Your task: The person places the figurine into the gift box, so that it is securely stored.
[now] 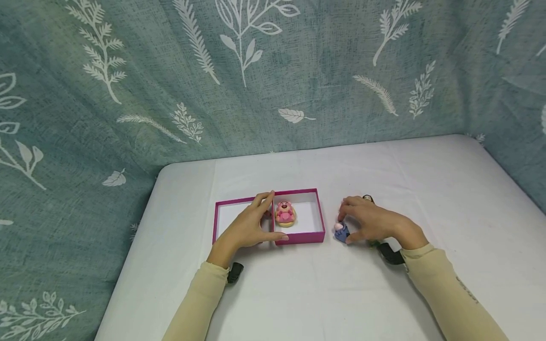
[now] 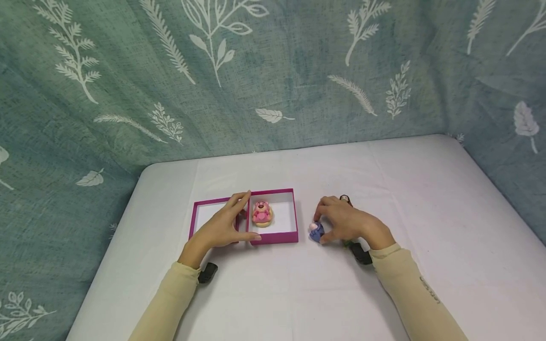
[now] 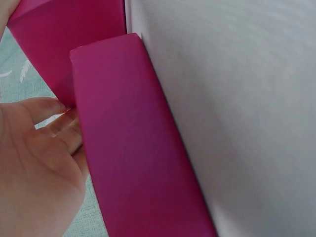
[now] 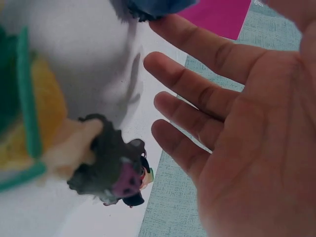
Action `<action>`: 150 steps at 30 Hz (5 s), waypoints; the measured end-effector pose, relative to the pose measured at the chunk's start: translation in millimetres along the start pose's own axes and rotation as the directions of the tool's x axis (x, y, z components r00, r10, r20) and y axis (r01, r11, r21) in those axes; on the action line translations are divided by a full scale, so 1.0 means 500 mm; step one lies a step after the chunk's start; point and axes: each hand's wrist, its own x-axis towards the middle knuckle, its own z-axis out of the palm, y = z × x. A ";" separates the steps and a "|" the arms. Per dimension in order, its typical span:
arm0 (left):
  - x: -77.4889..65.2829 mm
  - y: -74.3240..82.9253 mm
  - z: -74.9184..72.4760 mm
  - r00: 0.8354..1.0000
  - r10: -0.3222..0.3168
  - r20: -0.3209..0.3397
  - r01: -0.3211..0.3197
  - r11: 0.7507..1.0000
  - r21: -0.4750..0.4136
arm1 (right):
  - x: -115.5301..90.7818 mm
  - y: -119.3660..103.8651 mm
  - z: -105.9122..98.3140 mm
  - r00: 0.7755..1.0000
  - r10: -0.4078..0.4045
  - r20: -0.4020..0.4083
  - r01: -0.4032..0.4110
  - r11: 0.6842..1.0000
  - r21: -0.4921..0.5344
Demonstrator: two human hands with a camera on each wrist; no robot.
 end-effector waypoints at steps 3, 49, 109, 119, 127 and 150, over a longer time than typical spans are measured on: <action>-0.001 0.003 -0.001 1.000 -0.008 0.002 0.008 1.000 -0.004 | 0.001 0.000 -0.003 1.000 0.017 0.001 -0.017 1.000 0.008; 0.000 0.002 0.001 1.000 0.010 -0.005 -0.010 1.000 -0.018 | 0.010 -0.019 -0.015 0.993 -0.033 -0.114 0.042 0.996 0.075; 0.001 -0.008 0.000 1.000 0.019 -0.008 -0.019 1.000 -0.023 | 0.032 -0.050 -0.046 0.962 -0.124 -0.242 0.135 0.990 0.029; 0.005 -0.006 -0.001 1.000 0.029 -0.007 -0.029 1.000 -0.009 | 0.048 -0.072 -0.049 0.961 -0.153 -0.232 0.162 0.987 0.020; 0.005 -0.004 0.000 1.000 0.026 -0.010 -0.026 1.000 -0.005 | 0.057 -0.086 -0.044 0.971 -0.131 -0.200 0.139 0.990 0.026; 0.004 -0.004 -0.002 1.000 0.017 0.000 -0.017 1.000 -0.009 | 0.122 -0.094 -0.005 0.964 -0.224 -0.143 0.235 0.970 0.062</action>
